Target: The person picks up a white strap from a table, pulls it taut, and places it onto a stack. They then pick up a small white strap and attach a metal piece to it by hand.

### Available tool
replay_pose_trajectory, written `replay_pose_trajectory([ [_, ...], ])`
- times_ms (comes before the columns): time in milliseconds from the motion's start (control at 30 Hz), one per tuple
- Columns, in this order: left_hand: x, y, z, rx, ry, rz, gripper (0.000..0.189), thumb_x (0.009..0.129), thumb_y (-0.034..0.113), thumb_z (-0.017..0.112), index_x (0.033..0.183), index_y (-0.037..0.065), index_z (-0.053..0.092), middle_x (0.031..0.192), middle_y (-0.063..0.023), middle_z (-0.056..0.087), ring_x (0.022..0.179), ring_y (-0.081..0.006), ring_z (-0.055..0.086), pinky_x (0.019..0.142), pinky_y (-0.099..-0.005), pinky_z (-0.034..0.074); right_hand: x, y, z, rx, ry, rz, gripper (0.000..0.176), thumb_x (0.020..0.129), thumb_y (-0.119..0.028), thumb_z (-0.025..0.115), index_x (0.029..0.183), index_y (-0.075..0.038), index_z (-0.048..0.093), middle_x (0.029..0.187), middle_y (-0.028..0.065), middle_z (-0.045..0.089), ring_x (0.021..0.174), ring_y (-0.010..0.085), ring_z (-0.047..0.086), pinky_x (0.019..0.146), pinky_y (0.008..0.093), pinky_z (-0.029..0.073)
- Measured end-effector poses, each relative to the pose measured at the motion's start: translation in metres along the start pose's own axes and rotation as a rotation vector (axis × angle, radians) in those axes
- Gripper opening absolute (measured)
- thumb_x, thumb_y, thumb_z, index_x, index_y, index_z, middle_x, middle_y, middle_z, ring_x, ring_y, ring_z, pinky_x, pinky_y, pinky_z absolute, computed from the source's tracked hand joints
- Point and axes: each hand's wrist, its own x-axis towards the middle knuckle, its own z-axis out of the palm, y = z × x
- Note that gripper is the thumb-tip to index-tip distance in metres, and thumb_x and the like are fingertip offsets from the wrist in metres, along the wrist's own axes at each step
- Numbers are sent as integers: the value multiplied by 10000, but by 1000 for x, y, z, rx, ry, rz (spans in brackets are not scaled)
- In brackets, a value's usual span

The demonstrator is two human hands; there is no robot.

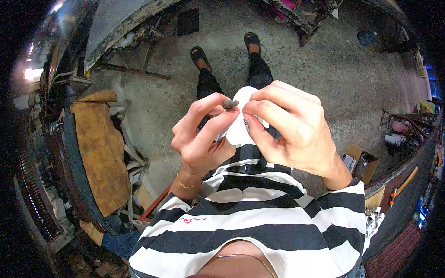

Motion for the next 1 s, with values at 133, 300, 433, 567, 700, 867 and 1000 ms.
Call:
replay_pose_trajectory([
  [133,-2,1,1,-5,25,8,389,509,-103,655,884,-18,715,963,-145,648,696,-179,663,650,-281,545,1,3,2,15,4,-11,173,682,58,709,835,7,645,781,119,633,651,270,624,562,337,495],
  [300,-1,1,-1,-34,13,-20,383,517,-93,672,889,-15,718,960,-145,647,700,-180,671,650,-276,541,0,5,-2,88,-25,39,143,709,57,687,838,13,646,766,119,627,647,261,628,564,329,492],
  [433,-1,-1,0,-31,8,-25,372,526,-88,685,889,-10,719,961,-142,649,698,-176,675,650,-278,541,-1,8,-3,228,-43,114,117,734,48,685,842,20,652,766,121,627,650,236,634,575,319,491],
  [567,-1,-3,2,-42,19,27,368,545,-98,636,905,-39,687,954,-167,634,683,-230,675,588,-311,554,-2,6,-2,245,-56,136,125,737,44,693,853,18,653,789,127,628,660,244,636,590,323,497],
  [700,-1,-4,3,-42,9,22,374,541,-104,634,905,-38,689,954,-165,634,688,-231,677,591,-312,556,-1,3,-4,138,-54,84,161,717,52,696,866,11,651,808,125,624,680,265,632,595,333,503],
  [867,1,0,2,-33,6,-7,380,525,-98,648,892,-19,703,947,-148,642,687,-202,672,616,-293,545,-1,0,0,-18,-8,-39,197,678,52,698,860,9,638,803,121,598,686,279,611,564,345,495],
  [1000,-1,-3,4,-53,13,24,374,541,-112,634,903,-33,686,956,-160,636,679,-225,676,590,-308,554,-3,3,-2,-147,-20,-152,220,640,33,711,845,24,629,776,110,570,651,245,579,504,324,468],
])
